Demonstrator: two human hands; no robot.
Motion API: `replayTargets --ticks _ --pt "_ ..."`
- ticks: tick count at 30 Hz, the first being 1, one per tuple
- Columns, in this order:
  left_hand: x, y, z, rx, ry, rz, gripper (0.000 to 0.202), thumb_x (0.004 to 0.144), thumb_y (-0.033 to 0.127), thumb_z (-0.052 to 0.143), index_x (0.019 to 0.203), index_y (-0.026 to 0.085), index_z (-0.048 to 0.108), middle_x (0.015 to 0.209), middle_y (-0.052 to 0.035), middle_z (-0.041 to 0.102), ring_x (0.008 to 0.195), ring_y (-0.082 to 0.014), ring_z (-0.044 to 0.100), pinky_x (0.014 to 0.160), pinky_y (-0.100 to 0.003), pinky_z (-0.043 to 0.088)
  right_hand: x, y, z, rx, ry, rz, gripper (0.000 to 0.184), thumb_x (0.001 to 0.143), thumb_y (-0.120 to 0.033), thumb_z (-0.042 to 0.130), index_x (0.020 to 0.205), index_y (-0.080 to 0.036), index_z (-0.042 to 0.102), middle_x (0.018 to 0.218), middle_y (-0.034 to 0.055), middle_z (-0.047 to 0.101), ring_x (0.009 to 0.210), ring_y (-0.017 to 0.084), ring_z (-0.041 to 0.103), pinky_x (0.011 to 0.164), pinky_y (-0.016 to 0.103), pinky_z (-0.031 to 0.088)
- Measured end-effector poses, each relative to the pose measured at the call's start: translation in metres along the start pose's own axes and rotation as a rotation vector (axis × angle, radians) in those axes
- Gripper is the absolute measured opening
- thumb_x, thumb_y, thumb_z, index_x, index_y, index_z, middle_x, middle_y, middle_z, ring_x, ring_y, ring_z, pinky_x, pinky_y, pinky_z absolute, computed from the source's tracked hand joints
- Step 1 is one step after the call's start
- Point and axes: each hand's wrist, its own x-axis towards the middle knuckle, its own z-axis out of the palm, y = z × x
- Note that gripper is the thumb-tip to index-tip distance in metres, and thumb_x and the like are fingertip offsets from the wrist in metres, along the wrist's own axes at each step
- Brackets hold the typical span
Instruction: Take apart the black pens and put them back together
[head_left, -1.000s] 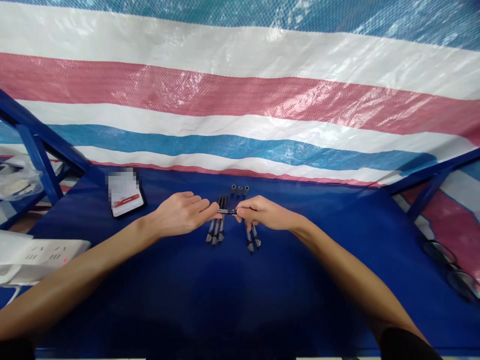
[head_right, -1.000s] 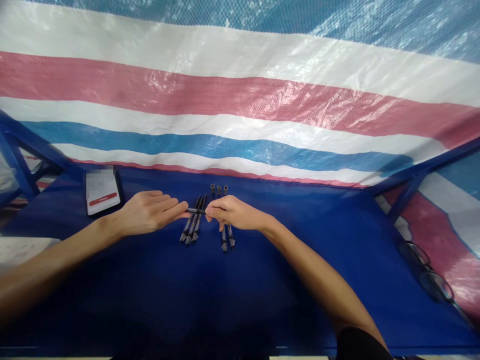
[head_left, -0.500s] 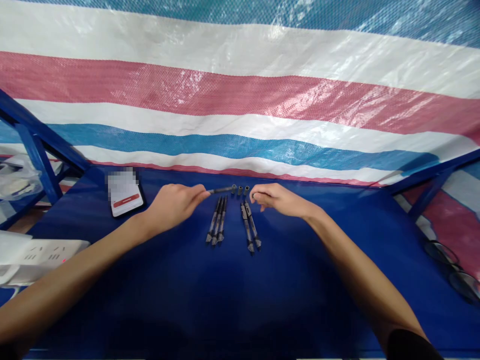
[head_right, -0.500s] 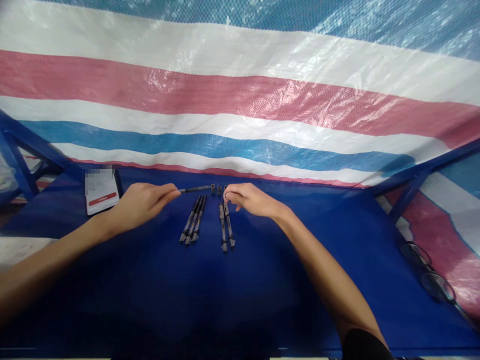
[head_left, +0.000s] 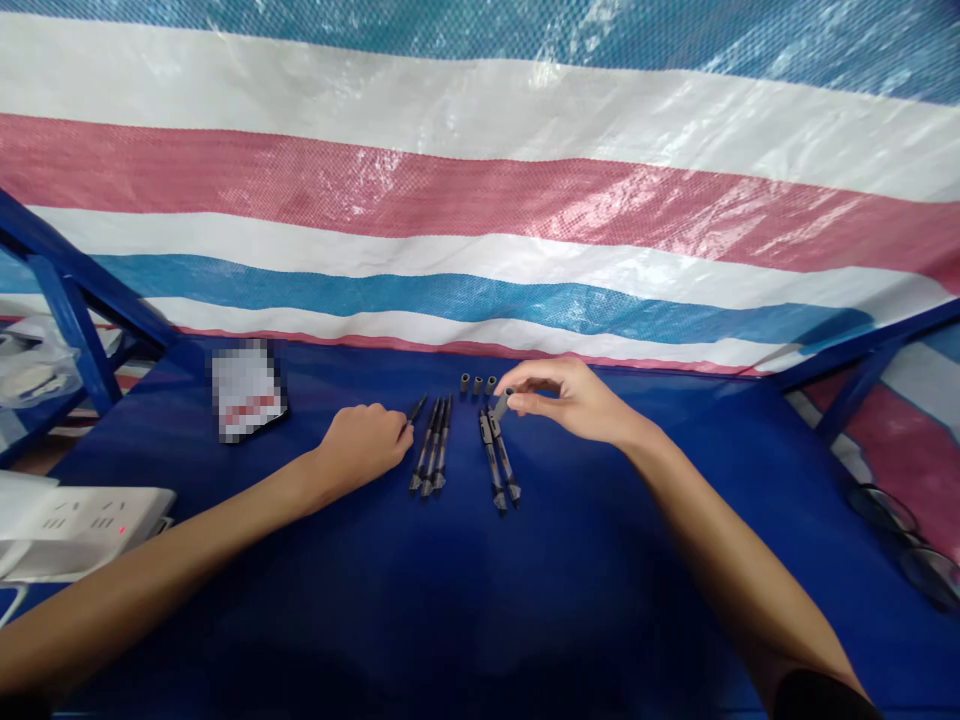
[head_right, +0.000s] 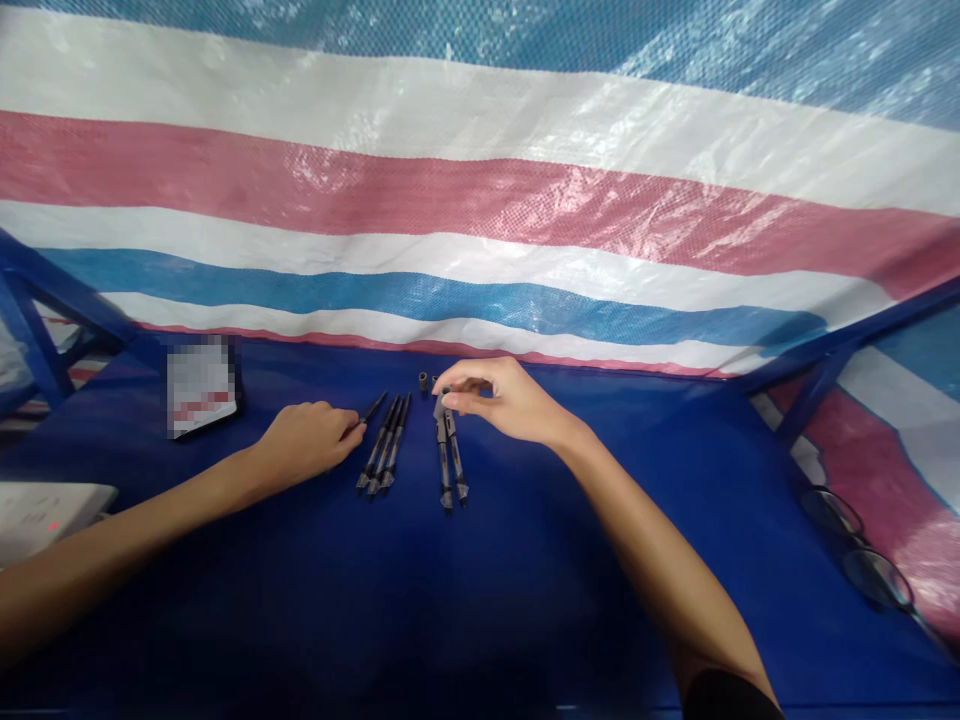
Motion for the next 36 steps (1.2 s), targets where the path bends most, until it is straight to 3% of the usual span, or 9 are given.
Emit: replayTargets --ticks 3,7,14,22,25,28,32,36 --pt "-0.001 0.003 0.002 -0.032 -0.017 0.048 0.043 0.090 0.038 0.033 0.078 0.017 0.068 0.078 -0.0131 0.068 0.078 -0.0307 0.067 0.066 -0.036 0.046 0.002 0.011 -0.006 -0.190 0.045 0.118 0.019 0.085 -0.031 0.059 0.092 -0.015 0.067 0.075 0.0034 0.067 0.062 0.014 0.060 0.062 0.027 0.046" --pt "-0.002 0.007 0.010 -0.100 0.044 0.088 0.044 0.090 0.039 0.034 0.074 0.017 0.068 0.075 -0.0125 0.068 0.073 -0.0279 0.066 0.062 -0.033 0.044 0.009 0.035 -0.004 -0.488 0.137 0.180 0.014 0.084 -0.022 0.058 0.089 -0.015 0.069 0.076 0.0048 0.069 0.067 0.016 0.062 0.065 0.028 0.044" --pt "-0.004 0.014 0.024 -0.190 0.190 0.149 0.044 0.092 0.037 0.033 0.072 0.017 0.068 0.068 -0.0092 0.067 0.061 -0.0216 0.062 0.055 -0.028 0.037 0.020 0.059 0.011 -0.630 0.136 0.179 0.016 0.086 -0.020 0.055 0.092 -0.016 0.069 0.084 0.0050 0.070 0.075 0.016 0.062 0.068 0.026 0.042" --pt "-0.004 0.019 0.031 -0.214 0.250 0.176 0.046 0.094 0.037 0.033 0.066 0.019 0.064 0.061 -0.0038 0.064 0.054 -0.0177 0.057 0.049 -0.025 0.023 0.019 0.061 0.017 -0.742 0.126 0.177 0.021 0.087 -0.024 0.055 0.104 -0.016 0.065 0.093 0.0061 0.069 0.085 0.019 0.062 0.074 0.028 0.042" --pt "-0.005 0.018 0.035 -0.305 0.407 0.217 0.045 0.092 0.035 0.037 0.056 0.017 0.057 0.051 -0.0007 0.056 0.046 -0.0122 0.047 0.048 -0.025 0.020 0.015 0.050 0.017 -0.871 0.210 0.244 0.024 0.088 -0.026 0.053 0.107 -0.014 0.062 0.093 0.0077 0.069 0.083 0.020 0.063 0.068 0.028 0.040" --pt "-0.005 0.017 0.039 -0.484 0.627 0.303 0.045 0.090 0.028 0.041 0.047 0.016 0.043 0.044 0.0030 0.043 0.042 -0.0074 0.035 0.047 -0.025 0.022 0.010 0.034 0.025 -1.024 0.285 0.319 0.022 0.091 -0.026 0.044 0.094 -0.014 0.063 0.088 0.0098 0.069 0.076 0.021 0.063 0.062 0.028 0.037" --pt "-0.004 0.016 0.042 -0.655 0.828 0.411 0.046 0.087 0.019 0.043 0.045 0.016 0.027 0.044 0.0044 0.031 0.043 -0.0063 0.028 0.046 -0.024 0.024 0.006 0.018 0.051 -1.049 -0.004 0.314 0.029 0.093 -0.033 0.041 0.085 -0.015 0.062 0.078 0.0106 0.068 0.070 0.023 0.065 0.056 0.028 0.036" --pt "-0.002 0.015 0.042 -0.693 0.941 0.410 0.046 0.084 0.013 0.045 0.045 0.017 0.022 0.047 0.0042 0.026 0.045 -0.0075 0.025 0.046 -0.026 0.022 0.005 0.018 0.076 -1.094 -0.089 0.351 0.031 0.093 -0.037 0.041 0.098 -0.012 0.059 0.078 0.0151 0.069 0.070 0.026 0.067 0.056 0.030 0.040"
